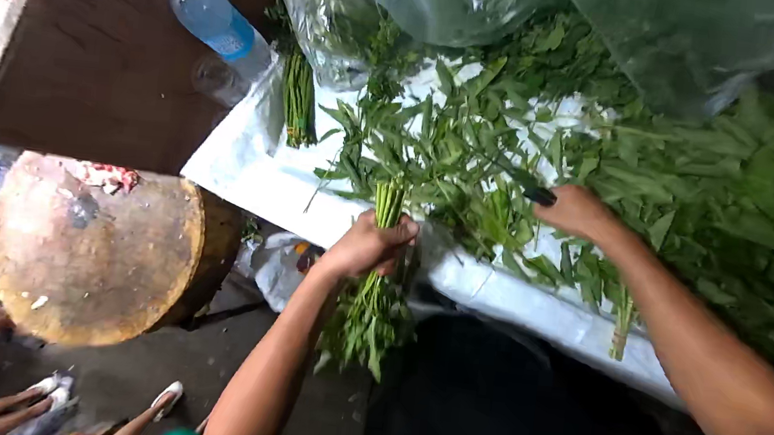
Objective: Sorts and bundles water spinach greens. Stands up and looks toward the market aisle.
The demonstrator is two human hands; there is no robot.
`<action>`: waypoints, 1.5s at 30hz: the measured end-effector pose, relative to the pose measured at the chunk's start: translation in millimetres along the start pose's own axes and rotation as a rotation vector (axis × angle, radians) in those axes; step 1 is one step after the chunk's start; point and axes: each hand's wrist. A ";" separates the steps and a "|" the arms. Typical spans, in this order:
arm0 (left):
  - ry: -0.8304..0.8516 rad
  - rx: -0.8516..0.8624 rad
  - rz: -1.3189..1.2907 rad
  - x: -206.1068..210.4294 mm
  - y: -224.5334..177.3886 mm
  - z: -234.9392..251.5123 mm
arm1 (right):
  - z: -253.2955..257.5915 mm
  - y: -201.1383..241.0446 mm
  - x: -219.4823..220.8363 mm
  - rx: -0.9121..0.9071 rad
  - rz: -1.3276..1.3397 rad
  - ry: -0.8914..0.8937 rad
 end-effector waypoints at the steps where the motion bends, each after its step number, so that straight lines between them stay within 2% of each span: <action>1: -0.011 -0.008 0.030 -1.4 10.5 -4.6 | -15.0 5.0 9.0 -0.001 0.031 0.029; 4: -0.078 0.110 0.228 -5.1 7.0 -4.5 | -15.3 29.4 13.3 -0.049 0.157 -0.077; 7: -0.235 0.212 0.457 -2.3 7.7 -18.4 | -2.0 18.3 30.5 -0.067 0.108 -0.176; 10: -0.369 0.207 0.645 5.1 7.2 -36.0 | -0.4 6.4 28.7 -0.093 -0.048 -0.234; 12: -0.438 0.159 0.748 11.8 8.4 -46.2 | -20.9 31.3 7.9 -0.128 -0.006 -0.213; 14: -0.474 0.110 0.852 19.5 16.7 -51.4 | -51.0 74.2 -9.1 -0.289 0.167 -0.220; 16: -0.476 0.062 0.935 29.9 27.6 -49.7 | -77.6 121.3 -2.6 -0.541 0.448 -0.218; 19: -0.489 0.040 0.981 46.8 46.2 -46.0 | -96.3 179.6 54.6 -0.821 0.640 0.047; 21: -0.481 0.009 0.919 42.6 60.3 -53.3 | -94.5 197.4 78.9 -0.839 0.624 0.193; 22: -0.505 0.000 0.848 33.2 66.0 -62.0 | -89.0 198.5 80.5 -0.811 0.673 0.212; 24: -0.628 0.009 0.621 3.4 81.6 -89.5 | -73.4 188.9 78.0 -0.675 0.767 0.148; 26: -0.817 0.053 0.278 -32.0 101.1 -120.3 | -53.4 172.0 78.4 -0.501 0.729 0.049; 28: -0.963 0.210 -0.091 -65.4 125.8 -147.8 | -39.7 163.3 85.0 -0.375 0.610 0.034; 31: -1.041 0.456 -0.433 -105.3 158.0 -173.6 | -30.1 171.7 110.0 -0.445 0.363 0.097; 35: -1.084 0.613 -0.546 -137.4 183.3 -201.6 | -26.4 216.6 161.1 -0.498 0.135 0.080; 38: -0.997 0.620 -0.531 -154.6 195.5 -201.5 | -23.8 239.1 191.3 -0.425 -0.030 -0.050; 40: -0.930 0.609 -0.517 -165.5 199.4 -196.0 | -22.4 251.2 198.6 -0.407 -0.086 -0.072; 43: -0.856 0.559 -0.456 -178.5 198.9 -187.9 | -23.5 267.2 193.6 -0.324 -0.054 0.025; 45: -0.811 0.547 -0.409 -185.2 192.4 -182.3 | -17.8 258.8 189.7 -0.279 0.168 -0.014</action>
Point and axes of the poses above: each hand's wrist, its own z-axis towards the middle knuckle, its own x-axis out of the palm, y = z × x, and after that the axes turned 6 degrees about -x, right-handed
